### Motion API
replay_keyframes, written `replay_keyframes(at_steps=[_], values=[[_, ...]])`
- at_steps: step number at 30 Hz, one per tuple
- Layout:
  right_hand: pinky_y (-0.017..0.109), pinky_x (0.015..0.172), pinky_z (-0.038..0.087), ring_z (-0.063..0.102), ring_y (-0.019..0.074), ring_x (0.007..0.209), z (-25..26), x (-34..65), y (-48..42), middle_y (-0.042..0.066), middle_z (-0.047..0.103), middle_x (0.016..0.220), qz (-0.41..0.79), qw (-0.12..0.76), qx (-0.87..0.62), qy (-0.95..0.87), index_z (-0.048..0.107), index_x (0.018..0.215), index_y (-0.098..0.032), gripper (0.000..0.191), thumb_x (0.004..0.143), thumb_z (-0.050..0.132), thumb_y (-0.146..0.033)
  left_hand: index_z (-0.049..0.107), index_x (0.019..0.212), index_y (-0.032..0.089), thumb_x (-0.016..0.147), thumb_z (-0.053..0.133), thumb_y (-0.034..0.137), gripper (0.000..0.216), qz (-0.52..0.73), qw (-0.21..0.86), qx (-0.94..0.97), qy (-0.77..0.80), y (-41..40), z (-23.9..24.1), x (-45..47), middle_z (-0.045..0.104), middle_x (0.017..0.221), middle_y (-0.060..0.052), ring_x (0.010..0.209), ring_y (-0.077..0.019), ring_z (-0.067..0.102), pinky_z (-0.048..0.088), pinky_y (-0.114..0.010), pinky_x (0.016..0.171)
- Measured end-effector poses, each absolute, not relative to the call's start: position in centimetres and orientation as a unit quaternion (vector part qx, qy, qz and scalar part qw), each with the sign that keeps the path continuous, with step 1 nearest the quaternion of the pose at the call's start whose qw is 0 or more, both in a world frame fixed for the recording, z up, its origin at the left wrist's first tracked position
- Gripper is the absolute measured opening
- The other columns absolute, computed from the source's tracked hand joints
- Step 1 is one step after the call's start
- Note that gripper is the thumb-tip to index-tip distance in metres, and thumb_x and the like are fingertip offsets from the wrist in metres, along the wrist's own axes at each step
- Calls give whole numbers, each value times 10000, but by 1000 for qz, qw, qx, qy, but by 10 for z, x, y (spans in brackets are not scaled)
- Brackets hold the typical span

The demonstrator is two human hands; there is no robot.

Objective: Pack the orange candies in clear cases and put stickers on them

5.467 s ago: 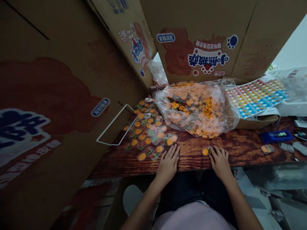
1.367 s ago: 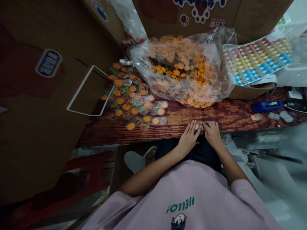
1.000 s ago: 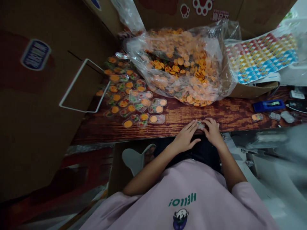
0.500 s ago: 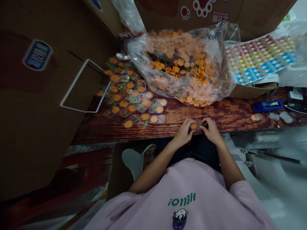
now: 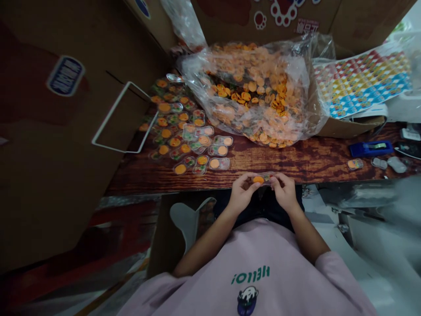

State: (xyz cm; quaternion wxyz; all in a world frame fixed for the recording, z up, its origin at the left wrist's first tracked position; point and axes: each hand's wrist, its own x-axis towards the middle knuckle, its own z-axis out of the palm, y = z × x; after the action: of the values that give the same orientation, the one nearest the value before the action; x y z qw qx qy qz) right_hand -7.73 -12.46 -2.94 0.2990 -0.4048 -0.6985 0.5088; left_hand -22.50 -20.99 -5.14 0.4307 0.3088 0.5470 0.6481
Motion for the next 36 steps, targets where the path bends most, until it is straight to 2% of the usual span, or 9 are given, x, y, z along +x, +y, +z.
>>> replay_keyframes(at_steps=[6, 11, 17, 20, 24, 28, 31, 33, 36], values=[[286, 622, 423, 525, 144, 628, 0, -84, -135, 1, 567, 682, 522, 247, -336, -744, 578, 713, -225, 472, 1017, 521, -582, 576, 754, 192, 1048, 483, 556, 478, 607, 322, 399, 608, -226, -28, -232, 553, 647, 19, 595, -114, 505, 392, -247, 602], [261, 536, 351, 434, 109, 535, -8, -92, -142, -27, 490, 580, 593, 235, -323, -699, 545, 642, -208, 524, 990, 575, -599, 529, 706, 192, 1055, 444, 562, 516, 613, 306, 408, 603, -237, -32, -225, 493, 614, 23, 562, -107, 436, 340, -249, 566], [242, 494, 372, 429, 98, 488, -30, -116, -155, -44, 511, 566, 696, 208, -331, -602, 568, 695, -214, 524, 893, 661, -690, 384, 631, 221, 1032, 420, 647, 586, 616, 271, 301, 676, -248, -51, -237, 360, 555, 55, 506, -95, 319, 256, -252, 505], [237, 505, 380, 462, 101, 513, -32, -126, -162, -32, 560, 611, 684, 192, -329, -622, 616, 750, -207, 488, 888, 675, -672, 368, 589, 222, 1027, 394, 673, 629, 592, 226, 301, 712, -251, -54, -257, 368, 527, 47, 491, -96, 323, 246, -264, 511], [244, 545, 395, 480, 110, 549, -35, -134, -168, -24, 544, 584, 625, 228, -352, -658, 590, 673, -201, 513, 938, 618, -640, 387, 558, 215, 1037, 388, 649, 646, 552, 199, 349, 731, -253, -55, -271, 398, 509, 36, 484, -98, 359, 266, -272, 533], [252, 532, 421, 515, 123, 565, -46, -134, -161, 9, 654, 712, 614, 264, -373, -643, 740, 938, -195, 451, 922, 637, -634, 477, 662, 214, 1046, 379, 643, 584, 603, 182, 266, 730, -251, -65, -280, 463, 571, 32, 519, -113, 438, 345, -246, 535], [263, 541, 441, 548, 144, 602, -57, -123, -145, 37, 693, 763, 563, 317, -418, -638, 771, 1032, -192, 485, 899, 657, -644, 602, 918, 198, 1055, 388, 609, 483, 637, 146, 201, 730, -243, -72, -309, 583, 714, 8, 574, -128, 538, 445, -244, 576], [269, 549, 456, 570, 154, 618, -64, -110, -132, 51, 705, 763, 538, 340, -447, -628, 777, 998, -178, 509, 882, 661, -660, 620, 1116, 190, 1057, 412, 565, 432, 634, 95, 199, 741, -236, -73, -339, 659, 857, -38, 681, -153, 624, 519, -272, 664], [290, 597, 497, 617, 175, 666, -73, -88, -114, 65, 732, 799, 500, 363, -484, -620, 774, 986, -165, 525, 863, 669, -665, 604, 1294, 177, 1042, 478, 482, 415, 548, 2, 262, 794, -230, -71, -386, 691, 1089, -124, 1010, -232, 680, 548, -382, 932]])
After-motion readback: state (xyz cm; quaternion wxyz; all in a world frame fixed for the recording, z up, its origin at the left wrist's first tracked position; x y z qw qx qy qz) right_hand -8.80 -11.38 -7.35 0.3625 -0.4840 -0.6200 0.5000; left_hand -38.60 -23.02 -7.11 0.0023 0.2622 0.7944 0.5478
